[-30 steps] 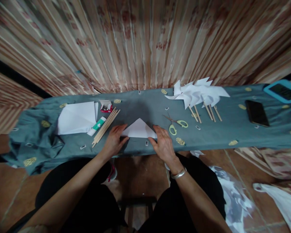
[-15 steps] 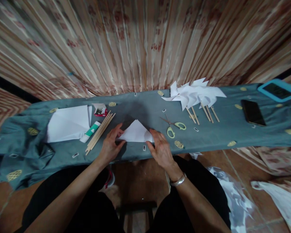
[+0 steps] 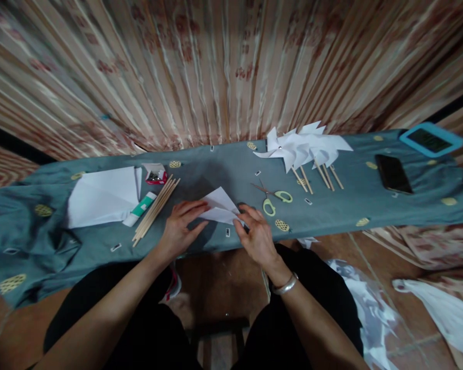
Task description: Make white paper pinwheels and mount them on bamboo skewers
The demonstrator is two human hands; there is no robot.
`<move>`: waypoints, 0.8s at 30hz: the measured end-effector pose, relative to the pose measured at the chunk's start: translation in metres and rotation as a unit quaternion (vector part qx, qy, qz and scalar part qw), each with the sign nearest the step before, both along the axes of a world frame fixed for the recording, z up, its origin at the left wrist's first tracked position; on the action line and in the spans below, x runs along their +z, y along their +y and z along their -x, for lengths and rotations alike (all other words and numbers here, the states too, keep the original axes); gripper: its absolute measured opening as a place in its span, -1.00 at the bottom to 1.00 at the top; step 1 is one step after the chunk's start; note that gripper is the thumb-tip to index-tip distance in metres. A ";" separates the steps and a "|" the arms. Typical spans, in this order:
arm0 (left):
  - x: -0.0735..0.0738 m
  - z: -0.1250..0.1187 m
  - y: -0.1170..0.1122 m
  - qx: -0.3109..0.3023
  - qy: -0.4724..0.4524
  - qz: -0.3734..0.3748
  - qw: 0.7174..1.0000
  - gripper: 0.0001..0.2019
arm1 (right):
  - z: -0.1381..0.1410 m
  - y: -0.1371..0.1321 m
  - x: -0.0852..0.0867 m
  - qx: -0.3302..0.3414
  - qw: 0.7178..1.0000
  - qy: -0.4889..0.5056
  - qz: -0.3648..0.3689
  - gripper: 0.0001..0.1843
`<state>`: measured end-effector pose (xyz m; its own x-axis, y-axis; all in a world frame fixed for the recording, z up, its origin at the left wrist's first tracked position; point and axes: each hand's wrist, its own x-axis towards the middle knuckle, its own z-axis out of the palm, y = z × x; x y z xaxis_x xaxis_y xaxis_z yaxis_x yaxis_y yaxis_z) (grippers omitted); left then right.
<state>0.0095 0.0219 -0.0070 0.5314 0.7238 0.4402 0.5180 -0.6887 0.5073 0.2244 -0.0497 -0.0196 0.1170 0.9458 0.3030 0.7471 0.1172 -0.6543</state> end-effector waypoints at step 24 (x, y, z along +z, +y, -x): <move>0.013 0.014 -0.008 -0.016 0.127 -0.051 0.991 -0.77 | -0.022 -0.006 0.002 0.078 0.964 0.215 0.133 -0.64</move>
<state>-0.0047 0.0140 0.0058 0.6553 0.6642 0.3597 0.5974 -0.7471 0.2913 0.2463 -0.0552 -0.0180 0.0281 0.9996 0.0021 0.3868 -0.0090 -0.9221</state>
